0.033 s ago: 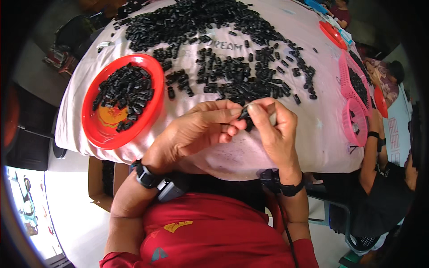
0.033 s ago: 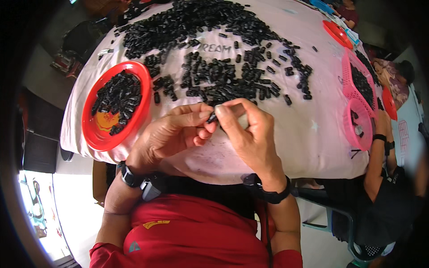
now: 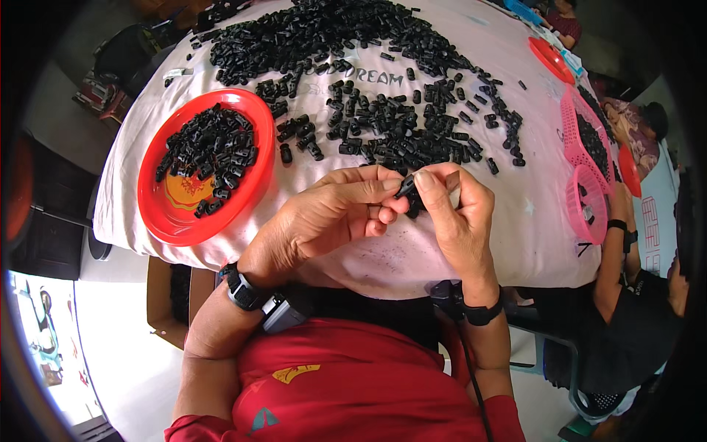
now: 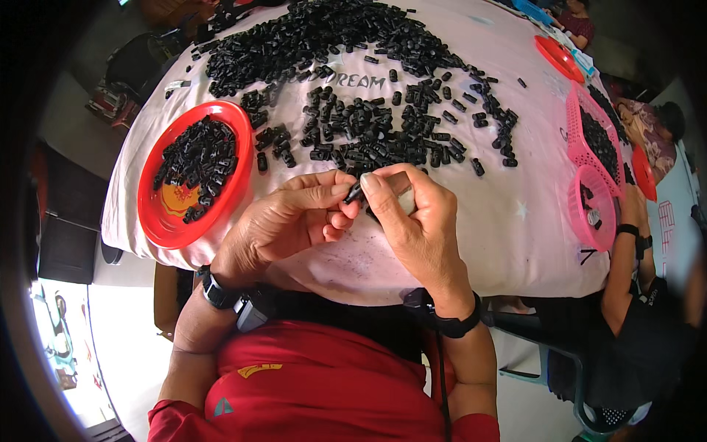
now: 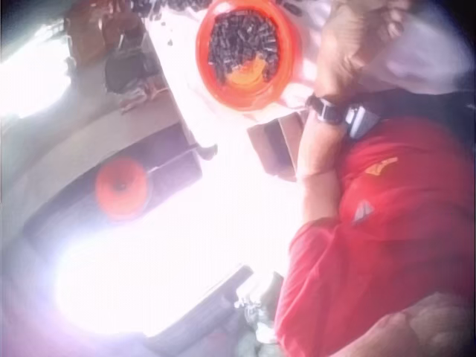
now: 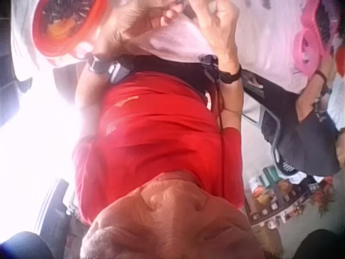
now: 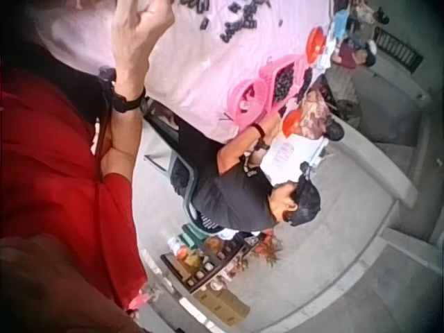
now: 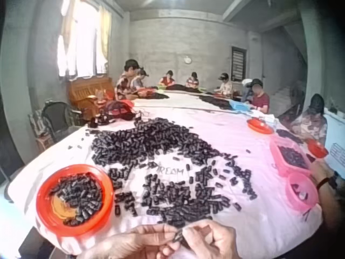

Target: Assembling small black plastic components by hand at a production table.

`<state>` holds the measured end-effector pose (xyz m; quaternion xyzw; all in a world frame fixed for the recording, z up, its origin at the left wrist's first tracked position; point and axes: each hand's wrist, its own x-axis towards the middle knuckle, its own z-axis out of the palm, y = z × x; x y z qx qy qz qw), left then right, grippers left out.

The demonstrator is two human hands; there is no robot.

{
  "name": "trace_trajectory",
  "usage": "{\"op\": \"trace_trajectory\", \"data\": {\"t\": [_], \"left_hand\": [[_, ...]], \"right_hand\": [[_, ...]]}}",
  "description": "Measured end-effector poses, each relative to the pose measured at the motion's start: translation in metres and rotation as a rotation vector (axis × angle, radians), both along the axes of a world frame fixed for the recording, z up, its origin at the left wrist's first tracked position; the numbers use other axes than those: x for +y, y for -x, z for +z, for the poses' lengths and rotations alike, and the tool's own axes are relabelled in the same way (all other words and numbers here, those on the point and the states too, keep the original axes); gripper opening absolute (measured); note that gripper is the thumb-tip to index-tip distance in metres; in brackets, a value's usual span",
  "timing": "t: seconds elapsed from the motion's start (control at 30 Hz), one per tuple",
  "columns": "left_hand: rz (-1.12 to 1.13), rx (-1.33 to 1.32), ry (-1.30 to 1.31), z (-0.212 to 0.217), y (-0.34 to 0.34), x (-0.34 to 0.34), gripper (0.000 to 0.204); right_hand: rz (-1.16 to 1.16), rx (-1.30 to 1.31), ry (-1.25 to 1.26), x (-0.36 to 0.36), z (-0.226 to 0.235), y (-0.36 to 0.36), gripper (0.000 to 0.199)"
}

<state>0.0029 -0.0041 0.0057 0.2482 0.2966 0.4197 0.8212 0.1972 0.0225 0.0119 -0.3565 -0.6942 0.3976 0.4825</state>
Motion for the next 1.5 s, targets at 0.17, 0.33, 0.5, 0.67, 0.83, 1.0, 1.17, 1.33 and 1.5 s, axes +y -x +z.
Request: {"op": "trace_trajectory", "data": {"t": [0.17,0.33,0.5,0.67,0.83,1.0,1.17,1.33,1.5], "left_hand": [[0.009,-0.051,-0.021,-0.001,-0.002,0.003,0.023],[0.006,-0.025,-0.028,-0.004,-0.001,0.004,0.023],[0.044,0.034,-0.083,-0.002,-0.006,0.004,0.02],[0.132,0.157,-0.176,-0.004,-0.005,0.004,0.02],[0.038,-0.026,-0.08,-0.004,-0.002,0.008,0.023],[0.004,-0.061,-0.051,-0.006,-0.004,0.005,0.024],[0.051,-0.066,-0.043,-0.008,-0.003,0.005,0.024],[0.038,-0.015,-0.057,-0.01,-0.002,0.006,0.024],[-0.014,-0.001,-0.042,-0.008,-0.005,0.005,0.025]], "right_hand": [[0.125,-0.037,-0.042,0.003,0.0,-0.004,0.018],[0.153,0.024,-0.111,0.003,-0.004,0.002,0.014],[0.094,0.012,-0.026,0.004,-0.002,-0.003,0.013],[0.143,-0.006,0.033,0.002,0.004,-0.004,0.014],[0.228,0.195,0.04,0.004,-0.005,-0.002,0.015],[0.204,0.185,0.009,0.005,-0.007,0.001,0.016],[0.147,0.045,-0.084,0.008,-0.014,0.0,0.019],[0.141,0.069,-0.018,0.006,-0.015,0.002,0.018],[0.133,0.056,-0.042,0.006,-0.012,0.001,0.019]]}}
